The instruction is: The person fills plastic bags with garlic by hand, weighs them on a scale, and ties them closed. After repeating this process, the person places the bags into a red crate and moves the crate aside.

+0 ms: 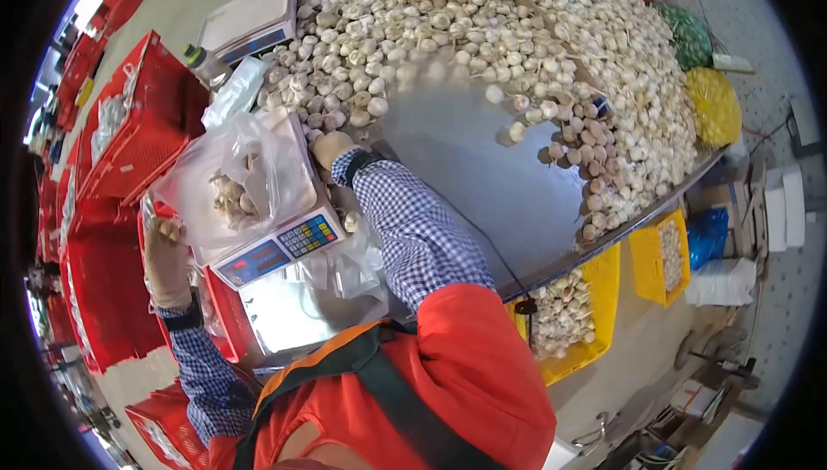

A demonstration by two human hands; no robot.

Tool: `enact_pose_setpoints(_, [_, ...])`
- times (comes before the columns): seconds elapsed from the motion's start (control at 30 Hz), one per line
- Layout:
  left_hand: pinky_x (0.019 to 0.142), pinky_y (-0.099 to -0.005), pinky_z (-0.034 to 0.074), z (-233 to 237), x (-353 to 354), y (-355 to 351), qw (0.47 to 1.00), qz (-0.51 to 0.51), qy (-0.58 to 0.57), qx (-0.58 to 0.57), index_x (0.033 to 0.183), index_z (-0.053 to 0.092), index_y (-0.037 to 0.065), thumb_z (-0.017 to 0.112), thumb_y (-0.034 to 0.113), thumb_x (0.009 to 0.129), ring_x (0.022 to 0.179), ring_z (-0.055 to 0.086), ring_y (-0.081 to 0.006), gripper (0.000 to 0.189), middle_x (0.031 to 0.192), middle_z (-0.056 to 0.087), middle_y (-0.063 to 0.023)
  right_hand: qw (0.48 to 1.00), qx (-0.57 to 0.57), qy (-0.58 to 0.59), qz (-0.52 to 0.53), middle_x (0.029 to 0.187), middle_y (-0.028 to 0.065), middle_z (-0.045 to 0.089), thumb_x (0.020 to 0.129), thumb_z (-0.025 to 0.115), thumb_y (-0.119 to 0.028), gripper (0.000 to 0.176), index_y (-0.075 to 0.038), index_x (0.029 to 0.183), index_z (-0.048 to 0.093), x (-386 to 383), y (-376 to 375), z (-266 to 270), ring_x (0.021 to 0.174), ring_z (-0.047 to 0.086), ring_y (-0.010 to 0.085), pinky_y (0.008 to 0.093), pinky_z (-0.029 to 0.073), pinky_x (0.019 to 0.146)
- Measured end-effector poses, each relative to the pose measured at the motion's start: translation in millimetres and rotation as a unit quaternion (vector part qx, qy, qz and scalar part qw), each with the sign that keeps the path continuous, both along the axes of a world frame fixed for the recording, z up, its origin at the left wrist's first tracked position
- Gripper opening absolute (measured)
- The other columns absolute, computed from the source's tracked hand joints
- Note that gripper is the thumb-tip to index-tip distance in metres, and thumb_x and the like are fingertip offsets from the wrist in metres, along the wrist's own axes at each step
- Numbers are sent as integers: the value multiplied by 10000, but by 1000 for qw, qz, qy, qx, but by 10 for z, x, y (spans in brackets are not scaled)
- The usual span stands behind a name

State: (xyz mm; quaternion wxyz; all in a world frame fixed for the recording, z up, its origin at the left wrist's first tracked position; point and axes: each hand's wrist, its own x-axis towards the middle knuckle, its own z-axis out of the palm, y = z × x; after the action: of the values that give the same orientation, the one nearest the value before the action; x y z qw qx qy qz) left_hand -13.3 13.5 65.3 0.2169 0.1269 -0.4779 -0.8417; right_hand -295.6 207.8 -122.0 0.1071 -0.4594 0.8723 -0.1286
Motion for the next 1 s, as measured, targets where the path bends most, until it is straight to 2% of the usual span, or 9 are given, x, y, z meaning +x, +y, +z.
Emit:
enact_pose_setpoints(0.2, [814,-310,410,-45,6,32,999,38,-24,-6,1058,549,39,508,207,952,750,490,-122,203,804,496,11,993,97,-14,64,956,170,658,744,643,-238,321,-49,1003,621,-70,424,58,862,645,333,429,515,722])
enact_pose_setpoints(0.33, [806,-303,424,11,34,55,1000,18,-17,5,1122,545,24,509,214,952,753,496,-118,258,798,502,16,962,-193,-63,-182,880,154,651,747,683,-277,368,-82,1038,567,324,710,1003,778,651,324,415,525,702])
enact_pose_setpoints(0.4, [797,-297,429,97,-2,132,999,35,-34,-3,1192,541,12,507,216,953,744,497,-112,317,796,503,21,881,-447,-103,-115,868,140,639,753,687,-336,420,-90,1062,541,663,558,1552,761,652,318,419,523,695])
enact_pose_setpoints(0.47, [791,-289,436,64,-21,62,1000,15,-14,0,1238,534,9,503,213,955,728,497,-102,350,793,506,27,883,-455,-91,67,861,145,639,781,659,-343,387,-92,1052,543,967,276,1952,744,656,297,398,525,677])
enact_pose_setpoints(0.63, [764,-279,414,308,-90,134,999,36,8,-13,1186,559,-6,484,222,959,695,468,-100,330,744,482,29,961,-141,75,226,879,187,662,790,595,-514,543,-5,978,620,953,-772,1595,853,641,348,496,460,851])
enact_pose_setpoints(0.73, [724,-279,385,371,159,-209,997,2,73,36,1198,533,-39,468,231,962,681,418,-98,365,732,433,28,969,40,204,135,862,200,669,766,556,-626,673,15,912,698,482,-606,1623,962,619,311,483,417,907])
enact_pose_setpoints(0.87, [712,-285,370,521,464,-30,993,39,108,-11,1222,503,-71,462,205,937,681,389,-99,399,748,417,11,952,25,179,246,656,166,640,817,560,-525,546,-17,657,681,591,532,2434,646,620,326,419,502,680])
enact_pose_setpoints(0.9, [707,-266,380,569,538,66,990,70,120,-1,1238,490,-81,467,162,903,683,399,-102,414,893,577,-35,929,43,208,304,632,156,635,825,558,-502,537,-17,622,665,778,737,2595,688,617,310,395,490,718])
enact_pose_setpoints(1.0, [683,-238,400,597,825,210,985,95,140,-36,1261,477,-76,461,131,875,668,413,-107,438,1158,612,-125,841,29,402,359,817,46,575,768,576,-185,134,-67,826,600,1215,1220,2562,787,549,180,310,451,748])
